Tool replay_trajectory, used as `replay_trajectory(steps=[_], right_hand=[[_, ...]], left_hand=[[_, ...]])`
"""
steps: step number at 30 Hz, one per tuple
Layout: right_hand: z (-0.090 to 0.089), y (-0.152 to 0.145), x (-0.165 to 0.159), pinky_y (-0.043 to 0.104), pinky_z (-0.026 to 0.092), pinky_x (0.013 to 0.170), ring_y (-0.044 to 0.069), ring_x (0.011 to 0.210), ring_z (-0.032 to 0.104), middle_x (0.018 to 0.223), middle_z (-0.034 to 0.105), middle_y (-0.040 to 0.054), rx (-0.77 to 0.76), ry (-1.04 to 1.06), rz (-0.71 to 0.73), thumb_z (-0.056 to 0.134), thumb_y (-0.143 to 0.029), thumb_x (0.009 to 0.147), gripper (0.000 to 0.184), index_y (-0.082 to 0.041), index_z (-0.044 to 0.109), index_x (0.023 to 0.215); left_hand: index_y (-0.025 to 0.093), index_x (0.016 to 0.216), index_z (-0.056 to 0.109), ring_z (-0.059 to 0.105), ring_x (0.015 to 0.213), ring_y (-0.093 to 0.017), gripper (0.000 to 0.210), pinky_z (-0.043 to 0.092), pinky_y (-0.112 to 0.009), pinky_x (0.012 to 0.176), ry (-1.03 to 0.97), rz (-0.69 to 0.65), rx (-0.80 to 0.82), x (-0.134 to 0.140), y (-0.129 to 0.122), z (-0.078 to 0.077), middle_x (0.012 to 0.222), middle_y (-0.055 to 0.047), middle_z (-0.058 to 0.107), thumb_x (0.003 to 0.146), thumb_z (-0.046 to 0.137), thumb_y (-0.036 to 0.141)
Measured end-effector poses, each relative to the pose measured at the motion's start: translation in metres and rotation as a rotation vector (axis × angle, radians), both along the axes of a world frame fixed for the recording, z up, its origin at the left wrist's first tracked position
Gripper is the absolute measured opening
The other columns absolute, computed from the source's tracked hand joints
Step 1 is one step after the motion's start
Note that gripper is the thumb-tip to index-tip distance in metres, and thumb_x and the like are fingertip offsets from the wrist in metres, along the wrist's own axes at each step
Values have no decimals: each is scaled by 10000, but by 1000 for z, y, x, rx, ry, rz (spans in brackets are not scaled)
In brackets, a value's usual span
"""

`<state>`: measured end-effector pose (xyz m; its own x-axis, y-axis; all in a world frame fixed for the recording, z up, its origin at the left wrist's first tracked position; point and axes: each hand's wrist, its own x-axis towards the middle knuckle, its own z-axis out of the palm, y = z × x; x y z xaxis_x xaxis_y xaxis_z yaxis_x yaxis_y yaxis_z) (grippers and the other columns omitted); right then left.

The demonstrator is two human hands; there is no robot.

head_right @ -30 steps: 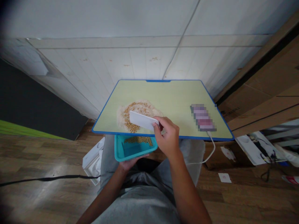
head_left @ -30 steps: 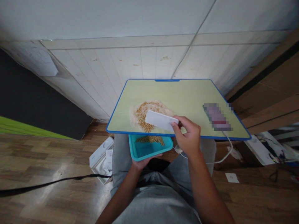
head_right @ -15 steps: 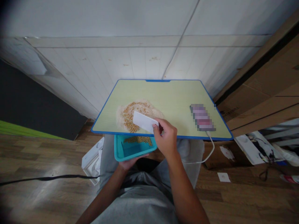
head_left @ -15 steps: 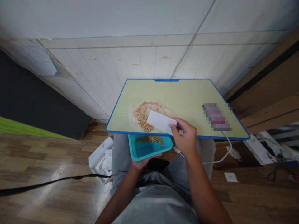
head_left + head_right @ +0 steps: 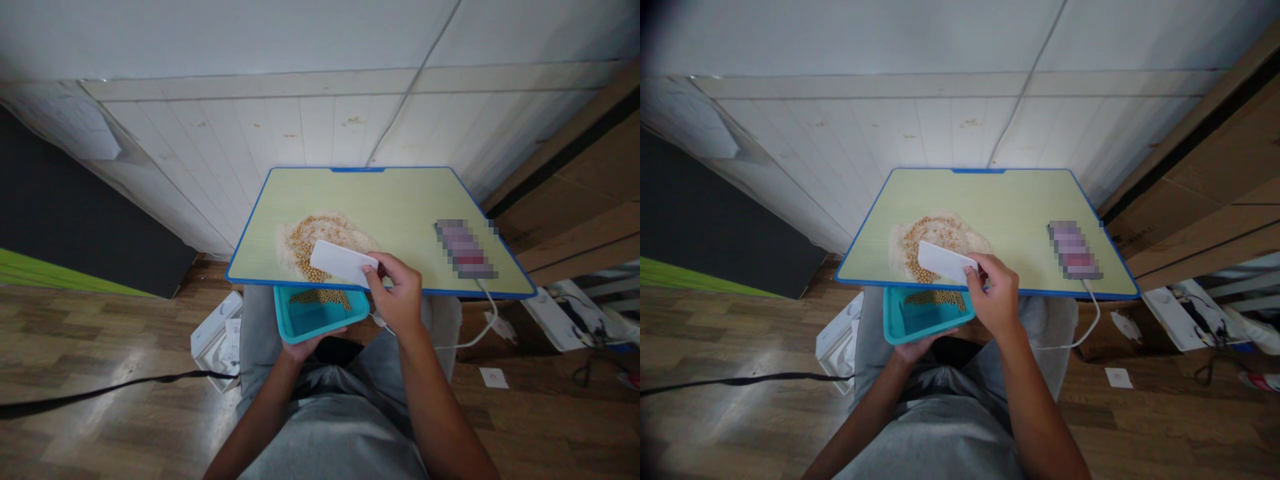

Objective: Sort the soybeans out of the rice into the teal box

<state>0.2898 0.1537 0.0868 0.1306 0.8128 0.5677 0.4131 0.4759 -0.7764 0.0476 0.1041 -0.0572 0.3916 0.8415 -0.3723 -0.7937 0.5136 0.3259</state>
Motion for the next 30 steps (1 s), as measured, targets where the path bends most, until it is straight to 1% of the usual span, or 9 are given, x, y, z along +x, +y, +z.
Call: replay_trajectory(steps=[3,7,10,13,16,20,23,26,30], right_hand=[[0,-2,1,361,669,715,228,705,746,915,899,39,8,-22,44,791,-343,1124,154,-272,926,1099],[-2,-1,0,363,666,720,232,719,750,927,910,44,-5,-51,61,782,-361,1133,176,-272,929,1093],[-3,0,-1,369,675,724,241,735,759,929,912,50,-3,-54,56,774,-404,1152,211,-277,935,1101],[-4,0,0,378,679,728,250,748,768,936,914,58,-7,-60,63,778,-420,1160,221,-280,939,1104],[-4,0,0,379,674,725,251,749,768,940,914,62,-10,-57,72,781,-407,1158,211,-278,939,1107],[-4,-1,1,376,657,721,242,728,756,924,903,53,11,-40,80,780,-383,1158,194,-277,930,1099],[-4,-1,1,383,660,724,247,734,758,924,904,55,6,-39,82,780,-403,1160,206,-280,928,1087],[-3,-2,2,382,662,727,247,740,758,929,908,55,3,-34,89,784,-406,1157,207,-278,930,1085],[-1,-2,4,370,666,742,237,746,764,940,911,53,17,-32,103,791,-364,1153,182,-271,930,1079]], left_hand=[[366,1629,906,338,1960,-635,872,245,-1008,1500,-16,-15,23,-1,0,-1,2019,-116,634,1199,408,938],[386,1772,792,175,2026,-562,897,115,-993,1520,-54,-36,36,-4,0,-6,2063,-117,576,1207,355,928],[394,1863,703,112,2040,-541,940,45,-959,1535,-94,-56,38,-5,0,-9,2108,-124,503,1198,330,943],[413,1911,647,117,2042,-530,937,46,-954,1541,-92,-45,8,-5,0,-7,2116,-108,491,1210,296,926],[421,1920,631,169,2035,-527,902,77,-962,1540,-61,-5,-40,-2,0,-1,2100,-96,521,1241,265,890],[396,1866,687,210,2023,-550,889,117,-997,1519,-33,17,-55,0,-1,5,2081,-111,548,1250,273,885],[407,1724,826,264,2002,-582,817,179,-1016,1502,-9,10,-26,0,-1,4,2049,-96,598,1240,370,881],[401,1580,932,295,1983,-611,807,224,-1023,1491,-14,1,4,-2,-2,1,2016,-87,642,1251,369,876],[357,1613,919,268,1990,-618,818,215,-1044,1483,-51,-9,30,-4,-1,-6,2030,-112,620,1254,375,852]])
